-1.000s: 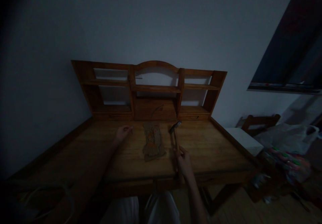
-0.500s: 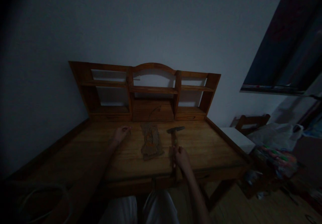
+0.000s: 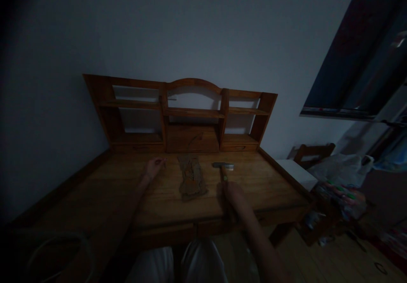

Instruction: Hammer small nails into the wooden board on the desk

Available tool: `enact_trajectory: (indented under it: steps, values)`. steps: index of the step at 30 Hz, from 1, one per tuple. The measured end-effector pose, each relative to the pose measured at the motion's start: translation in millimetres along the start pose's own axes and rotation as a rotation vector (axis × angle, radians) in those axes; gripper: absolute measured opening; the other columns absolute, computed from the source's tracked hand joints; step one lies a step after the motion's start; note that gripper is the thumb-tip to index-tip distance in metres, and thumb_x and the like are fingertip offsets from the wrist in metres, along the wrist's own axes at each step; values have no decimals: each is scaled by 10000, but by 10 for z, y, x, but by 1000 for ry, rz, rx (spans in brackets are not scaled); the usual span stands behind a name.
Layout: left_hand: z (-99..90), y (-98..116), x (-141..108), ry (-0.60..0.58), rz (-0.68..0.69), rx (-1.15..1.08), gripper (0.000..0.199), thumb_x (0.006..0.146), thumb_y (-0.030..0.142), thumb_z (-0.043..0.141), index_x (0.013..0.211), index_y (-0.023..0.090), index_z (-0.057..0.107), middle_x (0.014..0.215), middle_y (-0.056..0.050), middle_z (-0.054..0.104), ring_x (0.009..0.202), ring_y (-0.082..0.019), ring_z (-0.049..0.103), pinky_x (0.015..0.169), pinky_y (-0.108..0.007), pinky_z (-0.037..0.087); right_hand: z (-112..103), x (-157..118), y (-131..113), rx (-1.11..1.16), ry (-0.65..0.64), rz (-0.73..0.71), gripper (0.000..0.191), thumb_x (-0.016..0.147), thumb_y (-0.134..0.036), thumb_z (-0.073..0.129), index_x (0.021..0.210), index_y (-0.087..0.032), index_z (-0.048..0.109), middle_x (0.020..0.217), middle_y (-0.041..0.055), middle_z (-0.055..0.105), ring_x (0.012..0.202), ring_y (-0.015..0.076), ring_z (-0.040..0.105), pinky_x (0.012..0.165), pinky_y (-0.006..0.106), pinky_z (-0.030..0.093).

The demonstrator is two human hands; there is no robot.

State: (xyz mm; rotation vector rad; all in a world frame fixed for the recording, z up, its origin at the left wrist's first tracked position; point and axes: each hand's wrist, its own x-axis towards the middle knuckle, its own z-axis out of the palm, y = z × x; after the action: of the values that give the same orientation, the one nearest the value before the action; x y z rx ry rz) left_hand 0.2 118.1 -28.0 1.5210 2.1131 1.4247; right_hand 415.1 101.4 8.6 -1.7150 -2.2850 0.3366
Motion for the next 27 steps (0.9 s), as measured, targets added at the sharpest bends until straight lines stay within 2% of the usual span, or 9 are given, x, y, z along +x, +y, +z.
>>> enact_trajectory:
  steps: [9, 14, 17, 19, 21, 22, 23, 25, 27]
  values:
    - [-130, 135, -110, 71, -75, -17, 310, 765, 443, 554, 800, 155, 665, 833, -71, 694, 780, -194, 628, 694, -264, 456, -99, -149, -58, -408, -39, -192, 272, 895, -60, 391, 1038, -64, 622, 989, 235, 649, 928, 319, 628, 774, 378, 450]
    - [-240, 249, -185, 259, -276, -193, 295, 753, 410, 581, 804, 130, 660, 725, -54, 674, 713, -187, 598, 611, -248, 429, -217, -166, -116, -437, -9, -223, 204, 876, -58, 442, 935, -68, 638, 915, 215, 665, 883, 306, 645, 750, 373, 464]
    - [-281, 508, -297, 334, -334, -387, 326, 748, 427, 591, 800, 112, 656, 645, -31, 634, 614, -152, 546, 554, -232, 396, -361, -212, -208, -378, 48, -225, 185, 887, -101, 460, 885, -67, 642, 861, 216, 671, 851, 308, 650, 739, 378, 462]
    - [-302, 827, -456, 268, -311, -519, 359, 722, 463, 619, 772, 110, 661, 653, -31, 628, 583, -131, 515, 541, -225, 388, -411, -370, -345, -306, 104, -223, 218, 922, -168, 437, 928, -71, 633, 845, 201, 673, 822, 294, 652, 724, 368, 462]
    - [-312, 1254, -715, 164, -165, -641, 372, 727, 482, 620, 798, 121, 676, 747, -43, 647, 634, -127, 528, 568, -219, 402, -352, -674, -556, -193, 167, -241, 293, 966, -302, 386, 1045, -115, 597, 921, 158, 669, 841, 249, 644, 734, 330, 464]
    - [-309, 1492, -883, 46, -105, -664, 372, 726, 485, 626, 791, 124, 683, 757, -49, 649, 652, -132, 535, 580, -221, 405, -276, -872, -684, -78, 190, -274, 330, 979, -372, 348, 1082, -161, 579, 960, 113, 664, 853, 206, 639, 750, 293, 466]
    - [-297, 1734, -1071, -44, -46, -692, 362, 738, 481, 622, 807, 132, 689, 780, -51, 654, 683, -138, 545, 600, -222, 412, -174, -1087, -822, 288, 189, -293, 351, 930, -461, 448, 1071, -172, 590, 940, 97, 667, 831, 206, 643, 722, 288, 479]
    - [-240, 2189, -1491, -176, 29, -741, 333, 757, 467, 616, 829, 151, 695, 808, -47, 664, 720, -142, 558, 636, -223, 419, 63, -1514, -1098, 976, 27, -306, 551, 819, -558, 587, 1239, -210, 508, 1047, 90, 659, 937, 232, 639, 769, 324, 504]
    - [-138, 2539, -1915, -267, 3, -774, 323, 761, 473, 616, 788, 159, 691, 751, -39, 657, 691, -143, 558, 604, -220, 406, 263, -1865, -1328, 1345, -135, -310, 614, 811, -635, 534, 1291, -256, 476, 1141, 89, 638, 1020, 251, 613, 793, 367, 510]
